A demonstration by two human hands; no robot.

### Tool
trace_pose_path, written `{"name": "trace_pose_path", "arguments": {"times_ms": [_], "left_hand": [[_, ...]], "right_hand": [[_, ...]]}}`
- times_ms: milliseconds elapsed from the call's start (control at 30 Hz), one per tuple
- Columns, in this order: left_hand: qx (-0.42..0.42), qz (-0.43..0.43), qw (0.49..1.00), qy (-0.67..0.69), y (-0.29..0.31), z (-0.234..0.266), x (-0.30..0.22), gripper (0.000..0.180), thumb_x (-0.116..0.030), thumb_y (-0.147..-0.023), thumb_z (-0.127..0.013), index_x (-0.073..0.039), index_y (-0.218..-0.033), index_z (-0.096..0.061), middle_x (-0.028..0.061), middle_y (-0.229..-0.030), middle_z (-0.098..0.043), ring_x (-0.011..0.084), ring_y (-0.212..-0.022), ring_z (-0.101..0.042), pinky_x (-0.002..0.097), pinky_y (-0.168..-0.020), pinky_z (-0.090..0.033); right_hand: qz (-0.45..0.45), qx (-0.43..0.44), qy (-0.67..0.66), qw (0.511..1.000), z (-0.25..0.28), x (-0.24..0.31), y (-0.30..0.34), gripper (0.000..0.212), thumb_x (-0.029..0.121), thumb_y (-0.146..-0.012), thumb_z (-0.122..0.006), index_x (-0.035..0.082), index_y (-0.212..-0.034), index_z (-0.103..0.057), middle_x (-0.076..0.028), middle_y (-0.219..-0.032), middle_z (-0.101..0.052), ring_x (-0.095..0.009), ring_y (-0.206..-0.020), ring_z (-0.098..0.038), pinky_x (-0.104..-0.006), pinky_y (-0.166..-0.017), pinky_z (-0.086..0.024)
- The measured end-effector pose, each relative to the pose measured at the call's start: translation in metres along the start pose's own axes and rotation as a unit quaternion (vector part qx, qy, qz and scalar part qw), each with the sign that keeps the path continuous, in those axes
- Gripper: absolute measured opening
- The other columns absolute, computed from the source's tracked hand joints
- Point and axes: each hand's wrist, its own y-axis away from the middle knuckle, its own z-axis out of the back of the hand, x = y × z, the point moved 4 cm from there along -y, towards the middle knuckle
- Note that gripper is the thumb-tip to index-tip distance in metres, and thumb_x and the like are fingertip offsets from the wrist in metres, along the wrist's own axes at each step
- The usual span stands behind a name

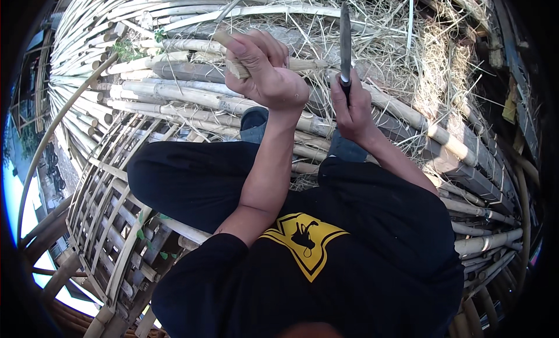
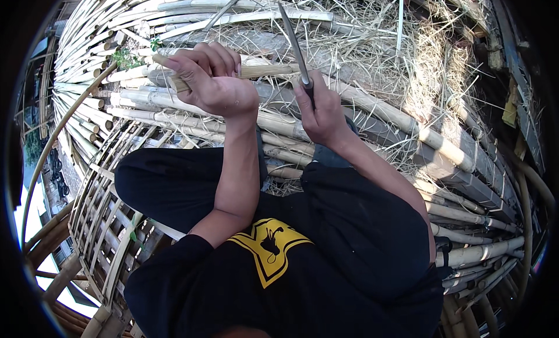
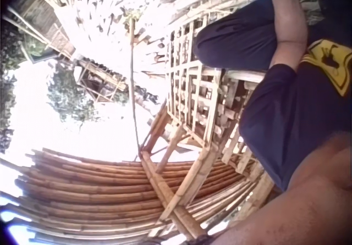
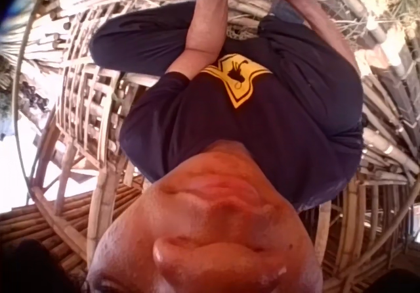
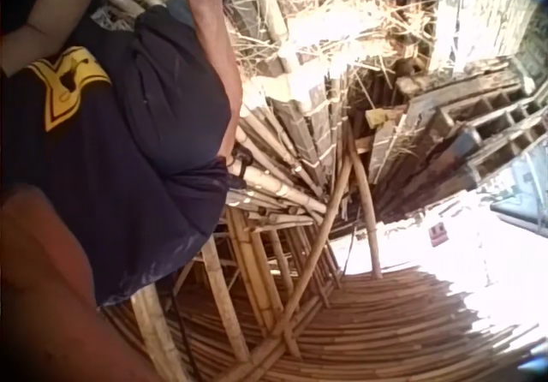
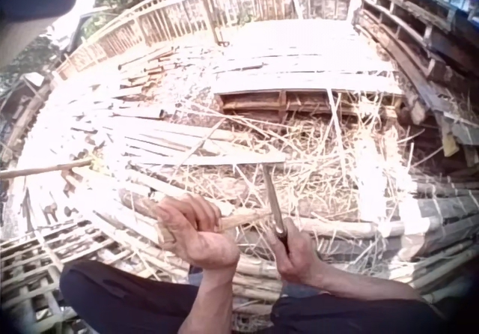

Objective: The person holds a bamboo strip and uses a knife to shave and peel thin layers off the piece.

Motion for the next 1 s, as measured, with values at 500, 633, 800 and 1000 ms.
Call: {"name": "trace_pose_path", "arguments": {"times_ms": [500,633,800,1000], "left_hand": [[-0.006,0.001,0.997,0.071,0.001,0.001,0.006,0.037,-0.022,-0.102,-0.039,-0.005,-0.068,-0.038,-0.0022,-0.052,-0.026,0.0056,-0.043,-0.021,0.0217,-0.037,-0.017],[-0.026,0.026,0.999,0.036,-0.004,0.006,0.005,0.042,-0.030,-0.102,-0.038,-0.010,-0.065,-0.033,-0.0026,-0.050,-0.024,0.0063,-0.041,-0.020,0.0214,-0.036,-0.020],[0.000,0.002,1.000,-0.007,0.001,0.000,0.002,0.046,-0.040,-0.101,-0.036,-0.013,-0.064,-0.029,-0.0028,-0.048,-0.022,0.0073,-0.039,-0.020,0.0213,-0.035,-0.023],[-0.009,0.028,1.000,0.003,0.000,0.003,0.003,0.046,-0.040,-0.101,-0.037,-0.013,-0.064,-0.029,-0.0025,-0.049,-0.022,0.0073,-0.039,-0.021,0.0215,-0.035,-0.024]], "right_hand": [[-0.113,0.114,0.208,0.965,-0.022,-0.043,-0.003,0.025,0.022,-0.096,-0.045,-0.003,-0.096,-0.046,-0.025,-0.065,-0.057,-0.045,-0.059,-0.057,-0.0504,-0.055,-0.040],[-0.098,0.072,0.135,0.983,0.002,-0.014,-0.012,0.028,0.023,-0.096,-0.046,-0.004,-0.093,-0.045,-0.024,-0.061,-0.055,-0.044,-0.056,-0.055,-0.0493,-0.053,-0.039],[0.053,-0.022,0.049,0.997,0.006,0.012,-0.006,0.023,0.019,-0.096,-0.049,-0.002,-0.089,-0.041,-0.024,-0.061,-0.054,-0.042,-0.055,-0.055,-0.0464,-0.048,-0.038],[-0.079,0.074,0.200,0.974,-0.004,-0.033,-0.012,0.025,0.023,-0.096,-0.046,-0.001,-0.091,-0.042,-0.025,-0.065,-0.058,-0.045,-0.060,-0.057,-0.0520,-0.054,-0.041]]}}
